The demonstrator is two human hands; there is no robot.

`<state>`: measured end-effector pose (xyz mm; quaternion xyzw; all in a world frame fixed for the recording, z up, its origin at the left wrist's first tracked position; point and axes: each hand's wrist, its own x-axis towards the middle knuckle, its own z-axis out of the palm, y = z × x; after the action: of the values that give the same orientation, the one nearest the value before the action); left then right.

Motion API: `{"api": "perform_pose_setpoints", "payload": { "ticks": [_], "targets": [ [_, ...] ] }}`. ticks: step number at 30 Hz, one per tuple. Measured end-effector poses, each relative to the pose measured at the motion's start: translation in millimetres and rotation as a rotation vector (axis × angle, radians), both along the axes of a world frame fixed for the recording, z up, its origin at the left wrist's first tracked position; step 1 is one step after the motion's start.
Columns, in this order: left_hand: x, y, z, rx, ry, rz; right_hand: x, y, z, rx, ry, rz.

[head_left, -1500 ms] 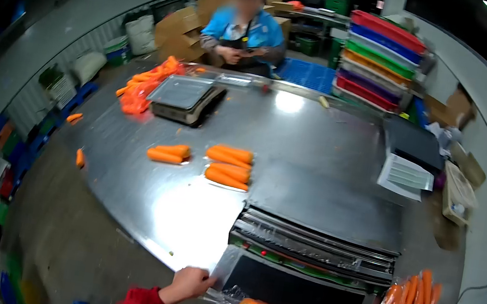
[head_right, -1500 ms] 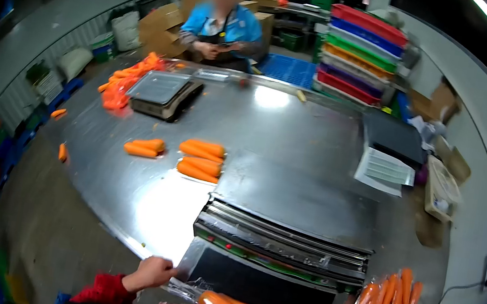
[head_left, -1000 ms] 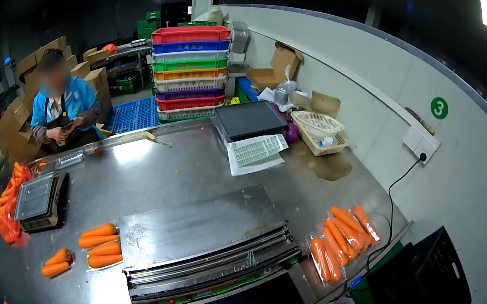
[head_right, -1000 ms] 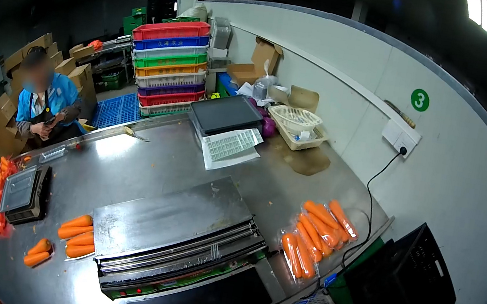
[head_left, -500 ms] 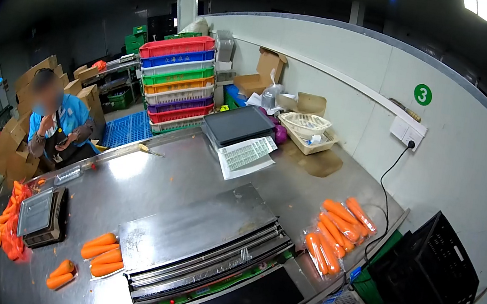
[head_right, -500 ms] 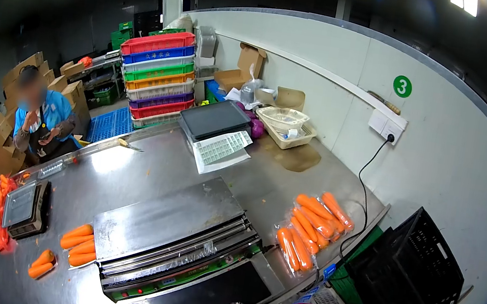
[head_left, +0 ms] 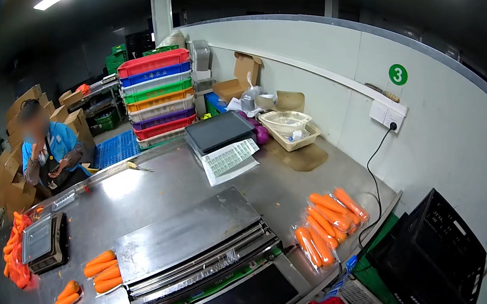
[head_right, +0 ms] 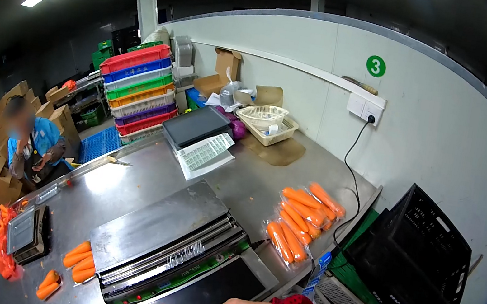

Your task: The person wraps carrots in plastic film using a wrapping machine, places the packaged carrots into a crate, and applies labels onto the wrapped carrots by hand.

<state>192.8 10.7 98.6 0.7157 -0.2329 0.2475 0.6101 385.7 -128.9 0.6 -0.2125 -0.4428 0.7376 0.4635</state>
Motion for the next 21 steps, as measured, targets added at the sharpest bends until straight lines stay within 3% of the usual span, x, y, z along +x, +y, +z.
{"api": "perform_pose_setpoints", "payload": {
  "ticks": [1, 4, 5, 6, 7, 8, 10, 12, 13, 14, 16, 17, 18, 20, 21],
  "targets": [
    [-1, -1, -4, -0.100, 0.247, -0.137, -2, 2, 0, 0.022, 0.025, 0.050],
    [21, -13, 11, 0.010, 0.264, -0.185, 1, -3, 25, -0.024, -0.048, 0.160],
    [27, -22, 20, -0.043, 0.242, -0.201, -8, -7, 37, 0.033, -0.185, -0.050],
    [34, -28, 30, -0.095, 0.221, -0.217, -4, -8, 23, 0.049, -0.219, -0.037],
    [43, -25, 37, -0.062, 0.223, -0.462, 4, -7, -9, 0.086, -0.281, -0.016],
    [42, -26, 37, -0.071, 0.227, -0.461, 9, -9, -42, 0.134, -0.367, -0.017],
    [35, -26, 37, -0.356, 0.411, -0.509, 25, -8, -18, 0.087, -0.647, -0.019],
    [24, -27, 34, -0.652, 0.592, -0.541, 44, -25, 0, -0.393, -0.566, -0.414],
    [22, -29, 30, -0.801, 0.672, -0.557, 52, -38, 24, -0.412, -0.231, -0.548],
    [22, -35, 18, -0.928, 0.604, -0.469, 56, -46, 37, -0.293, 0.002, -0.564],
    [26, -30, -6, -0.923, 0.619, -0.336, 38, -49, 80, -0.103, -0.317, -0.572],
    [28, -25, -21, -0.887, 0.650, -0.220, 45, -39, 72, 0.261, -0.489, -0.516],
    [33, -27, -21, -0.887, 0.619, -0.115, 37, -39, 70, 0.207, -0.623, -0.621],
    [41, -22, -21, -0.729, 0.758, 0.217, 31, -30, 49, 0.033, -0.616, -0.780],
    [47, -18, -23, -0.712, 0.633, 0.235, 31, -23, 30, -0.070, -0.515, -0.848]
  ]
}}
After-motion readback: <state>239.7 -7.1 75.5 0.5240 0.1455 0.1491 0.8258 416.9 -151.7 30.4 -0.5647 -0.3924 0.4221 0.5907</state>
